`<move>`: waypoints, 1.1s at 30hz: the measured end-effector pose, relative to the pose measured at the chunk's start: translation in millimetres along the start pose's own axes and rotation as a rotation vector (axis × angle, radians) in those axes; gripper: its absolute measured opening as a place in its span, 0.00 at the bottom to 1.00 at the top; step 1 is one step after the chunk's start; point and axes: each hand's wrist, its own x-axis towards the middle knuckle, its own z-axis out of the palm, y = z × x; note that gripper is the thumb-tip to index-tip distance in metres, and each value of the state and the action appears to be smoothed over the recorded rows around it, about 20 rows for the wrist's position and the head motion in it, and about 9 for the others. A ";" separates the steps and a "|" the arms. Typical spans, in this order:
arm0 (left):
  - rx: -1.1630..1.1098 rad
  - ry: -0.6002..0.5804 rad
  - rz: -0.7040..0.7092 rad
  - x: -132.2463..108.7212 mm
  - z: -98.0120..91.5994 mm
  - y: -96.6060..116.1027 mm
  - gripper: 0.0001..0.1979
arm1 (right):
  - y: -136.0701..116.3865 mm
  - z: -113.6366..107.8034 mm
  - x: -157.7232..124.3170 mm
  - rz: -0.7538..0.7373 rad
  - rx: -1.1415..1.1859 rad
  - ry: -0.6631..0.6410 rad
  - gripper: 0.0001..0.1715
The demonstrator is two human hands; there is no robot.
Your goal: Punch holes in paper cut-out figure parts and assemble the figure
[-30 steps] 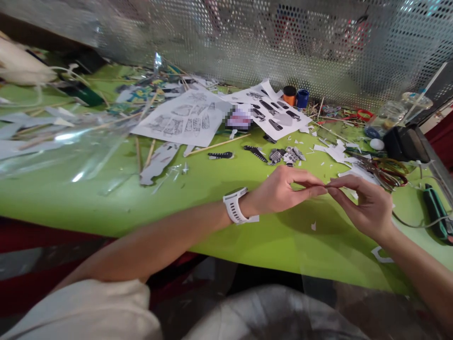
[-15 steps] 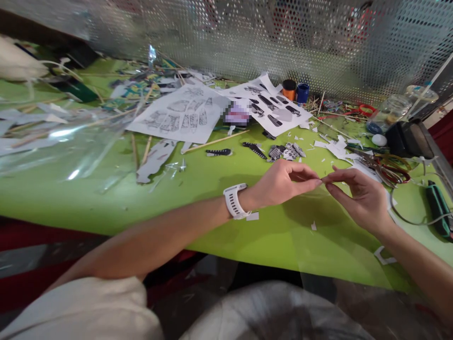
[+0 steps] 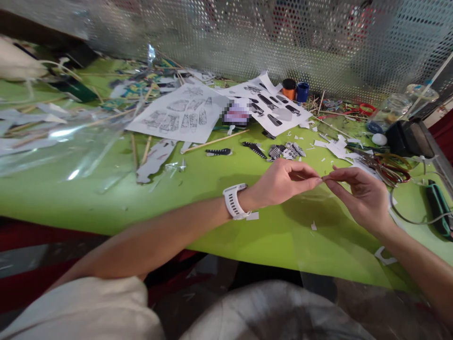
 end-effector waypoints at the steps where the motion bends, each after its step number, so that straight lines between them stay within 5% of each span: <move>1: -0.013 0.002 -0.002 -0.2 0.5 0.5 0.07 | -0.7 0.1 0.1 -0.011 -0.025 0.015 0.07; 4: -0.065 0.021 -0.002 -0.1 2.1 1.3 0.08 | -3.8 0.2 2.0 -0.132 -0.172 0.057 0.07; 11: -0.151 0.066 0.019 0.3 2.5 2.6 0.12 | -6.2 -3.3 7.8 -0.564 -0.494 0.116 0.25; 26: -0.177 0.094 0.081 -4.5 10.4 3.5 0.21 | -5.1 -14.5 2.1 -0.785 -0.560 0.085 0.28; 33: -0.085 0.077 0.065 -3.2 9.8 8.9 0.16 | -8.4 -3.9 3.2 -0.641 -0.514 0.165 0.30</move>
